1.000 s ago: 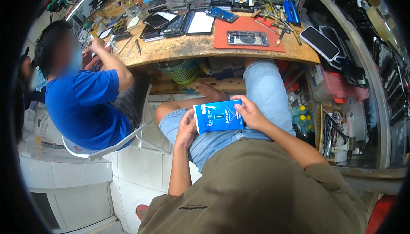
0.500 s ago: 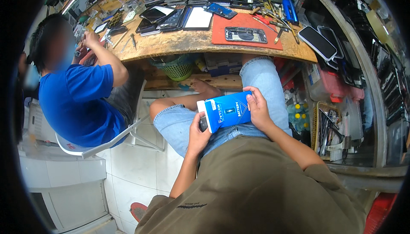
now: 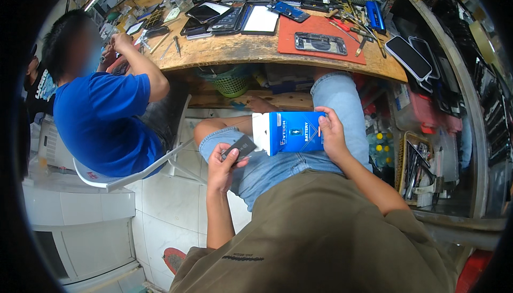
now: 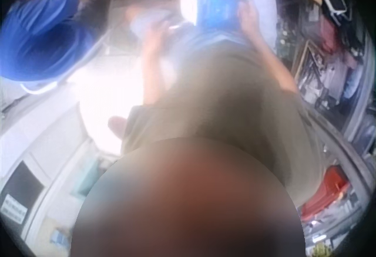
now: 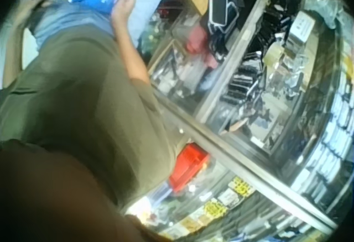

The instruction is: The person removes a battery from a disassembled smartphone, retrieves a new battery from a shelf, and applies adhesive tape to the new battery. They handle the phone chassis and battery while working at a cluttered repair bench.

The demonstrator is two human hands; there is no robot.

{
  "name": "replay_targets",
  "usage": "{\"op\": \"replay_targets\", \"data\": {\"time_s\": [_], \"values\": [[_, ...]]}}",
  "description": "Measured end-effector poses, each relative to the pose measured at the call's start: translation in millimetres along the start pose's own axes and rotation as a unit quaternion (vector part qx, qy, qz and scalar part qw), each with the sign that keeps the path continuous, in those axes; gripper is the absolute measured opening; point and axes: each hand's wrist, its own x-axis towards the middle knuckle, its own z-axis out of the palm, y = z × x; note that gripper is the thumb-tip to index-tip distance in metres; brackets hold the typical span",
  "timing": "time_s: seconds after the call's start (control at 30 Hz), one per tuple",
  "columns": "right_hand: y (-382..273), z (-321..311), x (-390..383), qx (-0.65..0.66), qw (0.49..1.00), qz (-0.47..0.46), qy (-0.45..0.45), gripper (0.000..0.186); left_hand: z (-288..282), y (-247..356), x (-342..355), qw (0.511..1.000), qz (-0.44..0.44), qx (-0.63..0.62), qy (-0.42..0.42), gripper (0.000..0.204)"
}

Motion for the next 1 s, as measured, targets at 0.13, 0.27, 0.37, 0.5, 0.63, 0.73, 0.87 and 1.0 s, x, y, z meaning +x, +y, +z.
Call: {"op": "replay_targets", "data": {"time_s": [0.13, 0.27, 0.37, 0.5, 0.63, 0.73, 0.87, 1.0], "values": [[-1, -1, 4, 0.154, 0.983, 0.097, -0.008, 0.033, -18, -1, -2, 0.991, 0.023, -0.131, 0.006, 0.014], [-5, -5, 7, 0.291, 0.930, 0.209, -0.081, 0.033, -30, -7, 1, 0.953, 0.041, -0.302, 0.007, 0.016], [-6, -7, 6, 0.320, 0.923, 0.169, -0.131, 0.034, -32, -11, 2, 0.941, 0.057, -0.332, 0.010, 0.016], [-6, -12, 4, 0.329, 0.919, 0.162, -0.145, 0.034, -30, -13, 0, 0.941, 0.052, -0.335, 0.002, 0.020], [-5, -5, 7, 0.248, 0.948, 0.186, -0.070, 0.030, -25, -9, -2, 0.929, 0.048, -0.366, -0.021, 0.020], [0, 13, 15, 0.138, 0.964, 0.226, -0.019, 0.027, -17, -5, -3, 0.959, 0.110, -0.260, 0.021, 0.018], [9, 28, 32, 0.011, 0.957, 0.283, -0.068, 0.033, -8, -3, -5, 0.956, 0.268, 0.020, 0.120, 0.019], [28, 56, 68, 0.019, 0.942, 0.317, -0.110, 0.031, -8, -3, -10, 0.913, 0.381, 0.098, 0.113, 0.019]]}}
